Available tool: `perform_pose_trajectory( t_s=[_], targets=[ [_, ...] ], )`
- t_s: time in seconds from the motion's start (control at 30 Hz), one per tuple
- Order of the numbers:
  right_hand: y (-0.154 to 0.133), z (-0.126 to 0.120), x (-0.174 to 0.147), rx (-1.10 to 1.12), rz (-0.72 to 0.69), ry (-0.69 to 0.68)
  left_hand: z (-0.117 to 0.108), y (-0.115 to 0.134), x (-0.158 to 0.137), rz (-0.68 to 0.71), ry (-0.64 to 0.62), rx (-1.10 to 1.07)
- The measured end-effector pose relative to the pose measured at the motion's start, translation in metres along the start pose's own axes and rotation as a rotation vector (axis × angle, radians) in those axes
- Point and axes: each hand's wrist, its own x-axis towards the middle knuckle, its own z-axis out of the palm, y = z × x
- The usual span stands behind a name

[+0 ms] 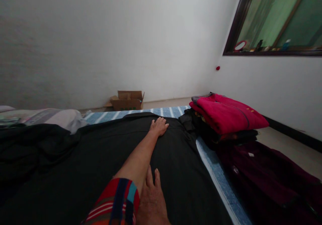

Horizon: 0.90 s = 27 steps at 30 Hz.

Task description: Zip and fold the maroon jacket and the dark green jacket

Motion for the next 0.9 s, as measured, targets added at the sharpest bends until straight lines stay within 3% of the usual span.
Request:
perform_pose_trajectory(
  t_s=[0.2,0.47,0.9],
  targets=[
    [-0.002,0.0,-0.003,0.026,-0.021,0.057,-0.005,0.013,-0.007,-0.018,0.072,-0.004],
    [0.0,-0.001,0.001,0.054,-0.004,-0.015,-0.005,0.022,-0.001,-0.045,-0.122,-0.05],
    [-0.001,-0.002,-0.002,0.046,-0.038,-0.02,-0.007,0.059,-0.033,0.035,-0.169,-0.056]
  ],
)
